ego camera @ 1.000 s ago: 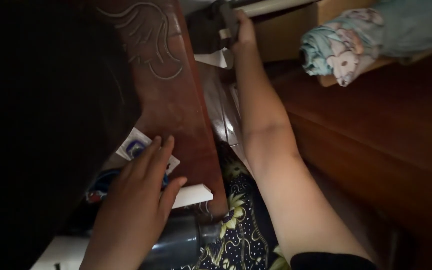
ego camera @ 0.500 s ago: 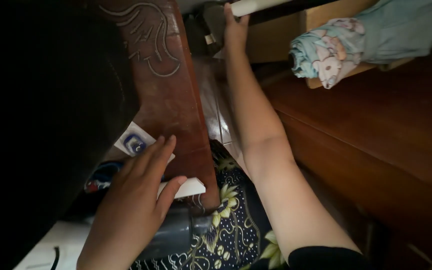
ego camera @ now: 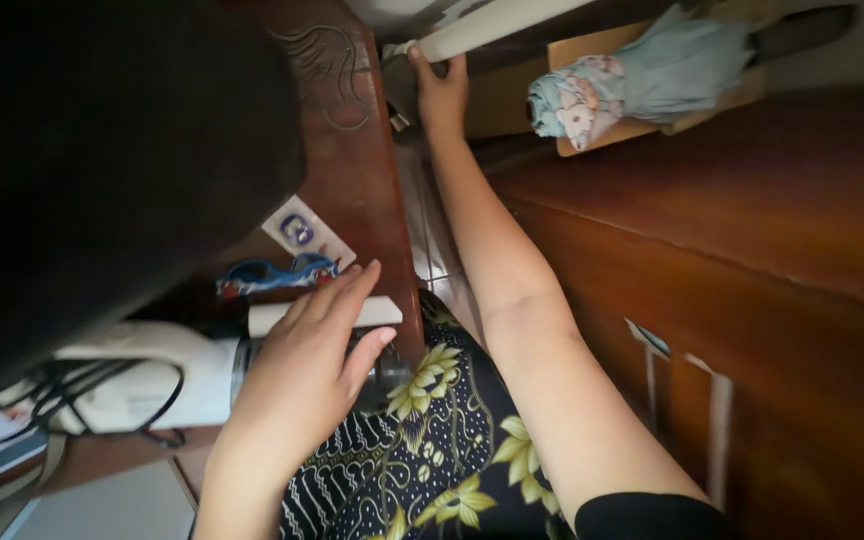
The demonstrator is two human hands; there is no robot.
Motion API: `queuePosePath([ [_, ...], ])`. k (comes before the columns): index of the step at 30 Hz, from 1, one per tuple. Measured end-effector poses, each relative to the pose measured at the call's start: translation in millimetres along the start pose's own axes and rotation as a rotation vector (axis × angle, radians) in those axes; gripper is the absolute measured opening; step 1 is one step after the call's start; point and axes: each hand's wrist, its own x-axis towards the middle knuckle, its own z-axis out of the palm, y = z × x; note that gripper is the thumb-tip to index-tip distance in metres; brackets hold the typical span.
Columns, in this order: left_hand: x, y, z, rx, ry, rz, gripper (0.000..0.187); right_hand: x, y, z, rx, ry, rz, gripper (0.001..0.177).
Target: The person wipes a wooden table, a window sill, and a mop handle with a cloth. They move items on the table to access the surface and clean multiple parts of the mop handle before placing it back.
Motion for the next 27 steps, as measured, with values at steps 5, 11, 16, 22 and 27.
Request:
queuePosePath([
  [5,-33,28,-13,-0.052,0.027,0.057,0.059,-30,-76,-17,-0.181,0.081,0.007,0.051],
  [11,-67,73,-31,-0.126,0.081,0.144,0.055,-75,-153,-61,-0.227,0.027,-0.125,0.048],
  [16,-84,115,-45,-0.171,0.121,0.224,0.052,-112,-205,-96,-0.319,-0.004,-0.117,0.047],
  [22,-89,162,-45,-0.167,0.183,0.287,0.055,-155,-237,-131,-0.377,-0.077,0.003,0.043],
  [27,-97,199,-44,-0.244,0.325,0.345,0.085,-195,-242,-149,-0.353,-0.26,0.174,0.043],
])
